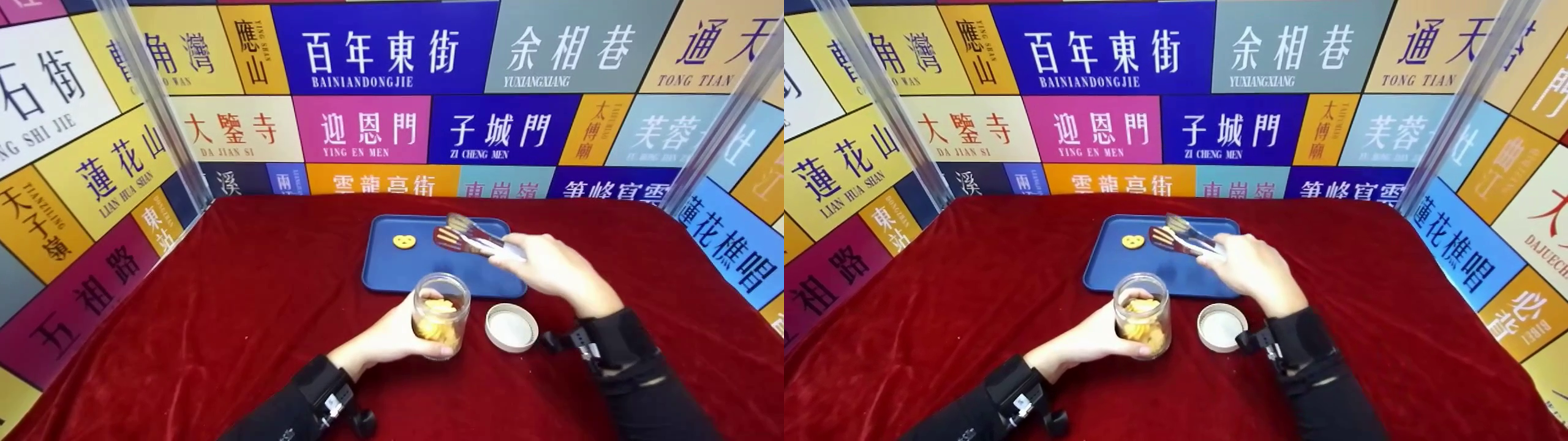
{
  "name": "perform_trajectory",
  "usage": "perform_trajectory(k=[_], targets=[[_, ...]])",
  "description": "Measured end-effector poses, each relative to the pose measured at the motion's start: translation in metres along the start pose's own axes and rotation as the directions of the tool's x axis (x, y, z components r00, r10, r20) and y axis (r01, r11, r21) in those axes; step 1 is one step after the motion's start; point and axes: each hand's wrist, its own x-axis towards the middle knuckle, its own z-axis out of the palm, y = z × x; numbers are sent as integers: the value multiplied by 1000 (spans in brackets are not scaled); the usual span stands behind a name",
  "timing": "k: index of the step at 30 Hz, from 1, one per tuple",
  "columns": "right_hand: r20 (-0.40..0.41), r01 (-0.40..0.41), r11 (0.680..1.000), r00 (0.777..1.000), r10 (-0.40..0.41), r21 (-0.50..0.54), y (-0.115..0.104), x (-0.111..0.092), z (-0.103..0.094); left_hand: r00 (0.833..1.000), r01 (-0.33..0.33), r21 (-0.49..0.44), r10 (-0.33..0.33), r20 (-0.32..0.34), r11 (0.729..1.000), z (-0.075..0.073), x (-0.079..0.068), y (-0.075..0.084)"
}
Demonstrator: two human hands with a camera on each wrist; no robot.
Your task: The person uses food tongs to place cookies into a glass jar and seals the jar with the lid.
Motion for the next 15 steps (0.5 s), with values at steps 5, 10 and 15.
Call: perform_trajectory(k=[5, 10, 15], targets=[[-73, 34, 999, 997, -33, 24, 3, -9, -20, 1000, -1, 16, 1, -2, 1000, -1, -1, 1], [-79, 64, 998, 995, -63, 13, 6, -19, -38, 1000, -10, 12, 10, 2, 1000, -1, 0, -1], [-58, 128, 992, 990, -127, 19, 7, -31, -52, 1000, -12, 7, 12, -1, 1000, 2, 1, -1]])
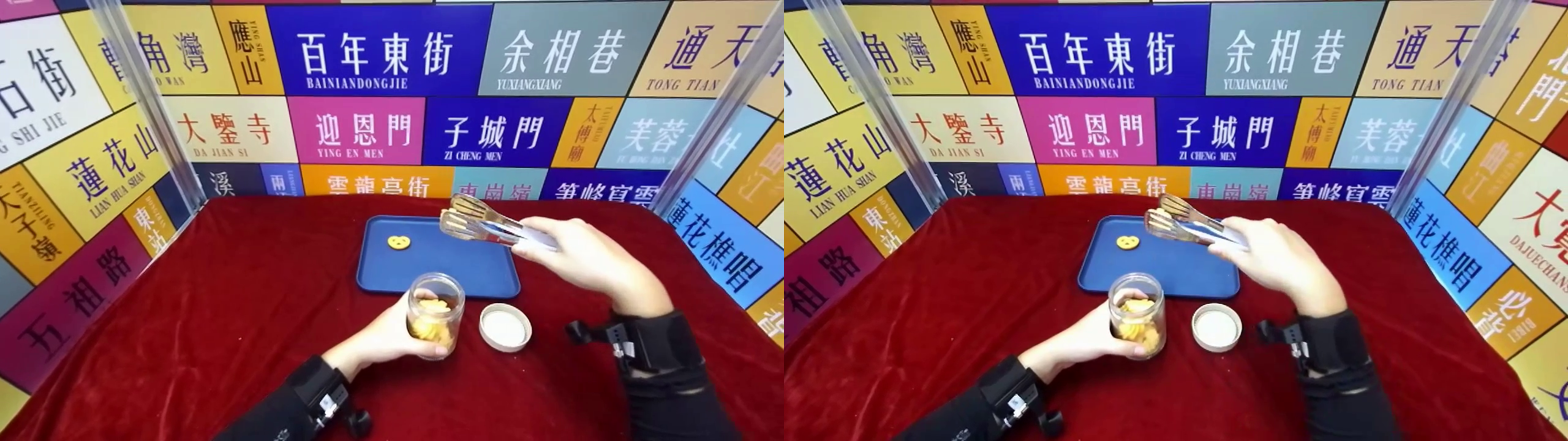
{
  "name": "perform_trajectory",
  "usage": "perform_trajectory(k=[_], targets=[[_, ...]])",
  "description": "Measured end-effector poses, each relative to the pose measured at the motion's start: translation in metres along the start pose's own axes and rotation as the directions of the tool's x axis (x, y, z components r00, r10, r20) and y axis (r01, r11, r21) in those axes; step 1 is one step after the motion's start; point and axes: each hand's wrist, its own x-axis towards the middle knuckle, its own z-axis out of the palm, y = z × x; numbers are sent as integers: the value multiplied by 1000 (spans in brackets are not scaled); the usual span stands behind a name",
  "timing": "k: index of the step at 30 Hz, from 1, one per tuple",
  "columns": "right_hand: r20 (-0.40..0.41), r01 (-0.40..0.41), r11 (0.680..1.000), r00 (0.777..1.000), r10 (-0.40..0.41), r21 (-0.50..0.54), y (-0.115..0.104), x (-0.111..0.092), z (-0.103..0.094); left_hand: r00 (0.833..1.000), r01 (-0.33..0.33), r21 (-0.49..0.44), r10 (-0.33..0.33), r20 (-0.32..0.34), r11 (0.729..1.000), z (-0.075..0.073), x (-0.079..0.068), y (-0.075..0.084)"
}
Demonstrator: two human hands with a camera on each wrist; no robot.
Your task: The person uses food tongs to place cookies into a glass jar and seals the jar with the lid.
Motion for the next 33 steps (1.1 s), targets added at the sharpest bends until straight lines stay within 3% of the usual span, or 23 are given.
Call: perform_trajectory(k=[10, 33], targets=[[22, 66, 998, 998, -66, 21, -13, -16, -19, 1000, 22, -9, -22, -4, 1000, 1, 0, 2], [143, 121, 980, 979, -143, 156, -28, -26, -27, 1000, 20, 19, -20, 0, 1000, -1, 0, 1]])
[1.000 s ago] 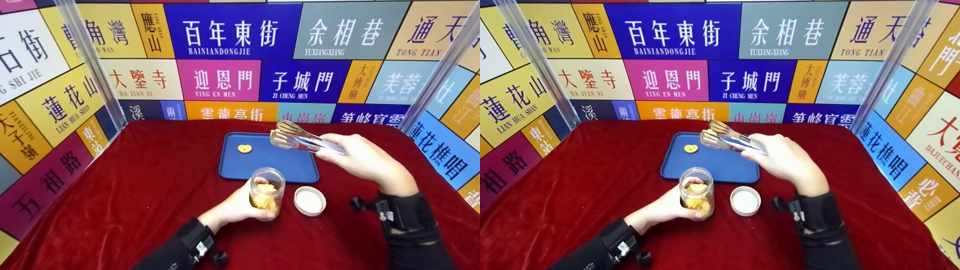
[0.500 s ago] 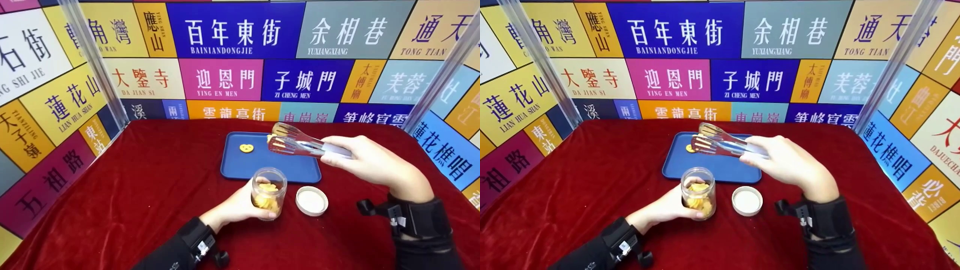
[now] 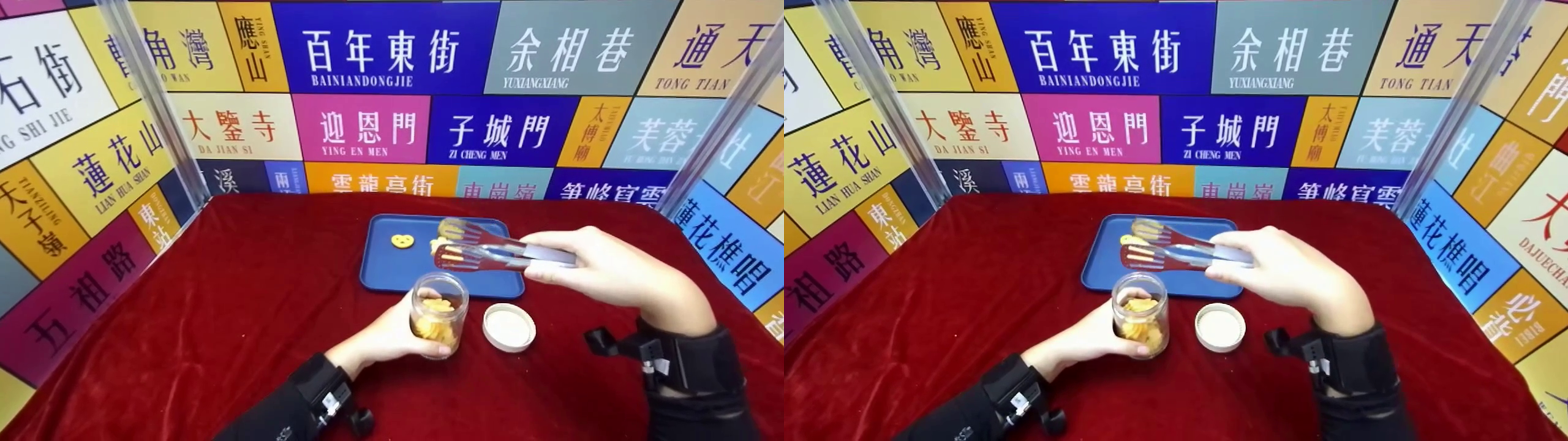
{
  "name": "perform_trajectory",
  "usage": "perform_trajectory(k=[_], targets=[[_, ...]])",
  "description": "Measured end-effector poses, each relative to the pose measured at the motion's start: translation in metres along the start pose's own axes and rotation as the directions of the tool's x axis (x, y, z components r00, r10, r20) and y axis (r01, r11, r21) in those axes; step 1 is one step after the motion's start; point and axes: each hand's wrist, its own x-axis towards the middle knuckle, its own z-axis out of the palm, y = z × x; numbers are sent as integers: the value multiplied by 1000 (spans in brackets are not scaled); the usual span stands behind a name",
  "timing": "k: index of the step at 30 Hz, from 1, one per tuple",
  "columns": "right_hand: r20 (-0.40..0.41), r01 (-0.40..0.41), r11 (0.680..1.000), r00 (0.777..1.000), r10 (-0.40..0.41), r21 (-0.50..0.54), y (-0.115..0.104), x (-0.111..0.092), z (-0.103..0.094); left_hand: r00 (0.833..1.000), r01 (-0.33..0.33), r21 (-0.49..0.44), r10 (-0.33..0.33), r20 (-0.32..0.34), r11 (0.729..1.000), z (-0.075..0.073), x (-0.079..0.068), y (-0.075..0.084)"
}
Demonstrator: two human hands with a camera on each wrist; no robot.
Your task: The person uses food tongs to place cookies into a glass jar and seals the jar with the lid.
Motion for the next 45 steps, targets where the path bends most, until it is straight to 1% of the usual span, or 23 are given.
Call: perform_trajectory(k=[5, 12, 15, 18, 22, 31, 39, 45], targets=[[59, -12, 999, 998, 10, 29, -1, 5, 4, 1000, -18, -25, 18, 7, 1000, 0, -1, 0], [116, 5, 1000, 993, -7, 21, 0, 4, 3, 1000, -17, -37, 17, 11, 999, 0, 0, 0], [115, 2, 1000, 993, -3, 12, -1, 3, 2, 1000, -19, -46, 19, 12, 999, 0, 0, 0], [106, -13, 1000, 994, 11, 17, -1, 2, 3, 1000, -16, -34, 16, 8, 999, 0, 0, 1], [113, -32, 999, 993, 29, 22, -2, 1, 3, 1000, -11, -27, 11, 3, 1000, 0, -1, 1], [133, -41, 999, 990, 37, 22, -1, 2, 3, 1000, 8, -20, -8, -7, 1000, 0, -1, 0], [120, -34, 999, 992, 36, -16, -1, 3, 4, 999, -34, -66, 35, 18, 997, 1, -1, 0], [118, -48, 999, 992, 50, -18, 0, 3, 3, 999, -33, -52, 34, 16, 998, 1, -1, 1]])
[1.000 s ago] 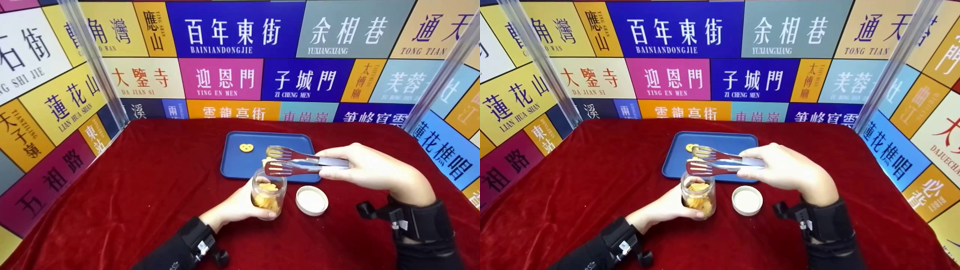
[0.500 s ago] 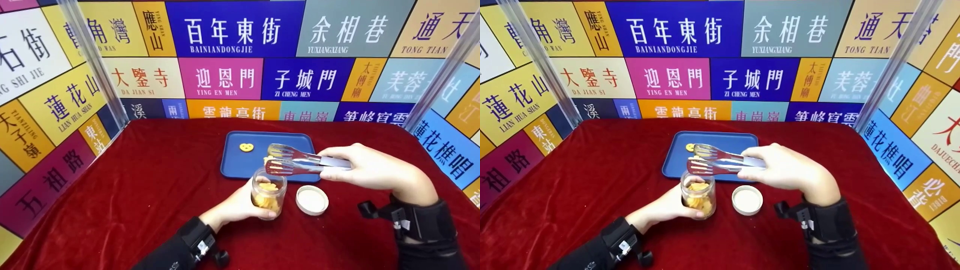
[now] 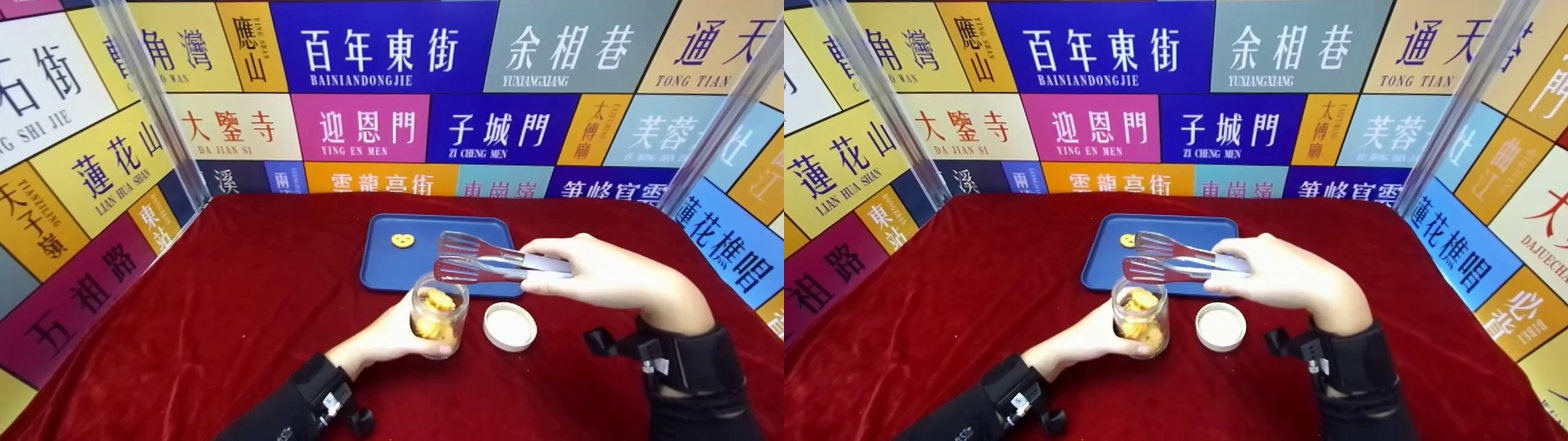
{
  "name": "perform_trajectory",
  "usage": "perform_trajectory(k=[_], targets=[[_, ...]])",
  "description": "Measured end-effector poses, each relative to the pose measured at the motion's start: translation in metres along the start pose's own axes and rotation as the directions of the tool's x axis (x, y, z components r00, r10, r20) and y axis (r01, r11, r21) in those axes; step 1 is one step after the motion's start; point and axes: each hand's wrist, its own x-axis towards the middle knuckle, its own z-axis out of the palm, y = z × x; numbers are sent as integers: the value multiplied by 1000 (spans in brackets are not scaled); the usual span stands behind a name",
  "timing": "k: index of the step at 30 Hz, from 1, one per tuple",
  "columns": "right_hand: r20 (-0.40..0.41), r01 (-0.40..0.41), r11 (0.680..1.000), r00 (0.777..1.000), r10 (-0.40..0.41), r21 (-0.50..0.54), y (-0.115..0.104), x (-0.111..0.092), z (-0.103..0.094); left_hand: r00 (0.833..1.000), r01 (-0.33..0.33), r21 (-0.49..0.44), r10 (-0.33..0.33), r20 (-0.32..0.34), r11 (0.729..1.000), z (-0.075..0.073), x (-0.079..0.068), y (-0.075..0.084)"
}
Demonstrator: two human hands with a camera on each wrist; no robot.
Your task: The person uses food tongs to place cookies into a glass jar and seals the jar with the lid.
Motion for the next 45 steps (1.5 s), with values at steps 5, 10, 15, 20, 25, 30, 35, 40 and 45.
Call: perform_trajectory(k=[5, 10, 15, 20, 25, 30, 35, 40, 45], targets=[[-5, -25, 999, 1000, 25, 25, 3, 1, 1, 1000, 3, 1, -3, 0, 1000, 0, 0, 0], [-47, -82, 996, 995, 83, 25, 11, 6, 4, 1000, 6, 11, -6, -5, 1000, 0, 0, -1], [-70, -128, 991, 990, 124, -43, 25, 15, 10, 1000, 13, 27, -13, -9, 1000, -1, -1, -1], [-49, -131, 990, 990, 129, -45, 38, 25, 20, 1000, 17, 26, -16, -9, 1000, -1, -1, -1], [-44, -127, 991, 991, 125, -42, 45, 37, 30, 1000, 21, 34, -21, -13, 999, -1, -1, 0], [-52, -108, 993, 993, 105, -57, 52, 53, 46, 1000, 15, 41, -14, -13, 999, 0, -1, 0], [-55, -112, 988, 993, 107, -110, 58, 78, 65, 1000, 8, 7, -8, 0, 1000, -1, -1, -1], [-73, -124, 975, 991, 113, -183, 62, 112, 77, 1000, 10, -3, -9, 5, 1000, -2, -2, -1], [-68, -145, 973, 989, 135, -180, 69, 136, 84, 1000, 2, -1, -2, 19, 1000, -1, 0, 0]])
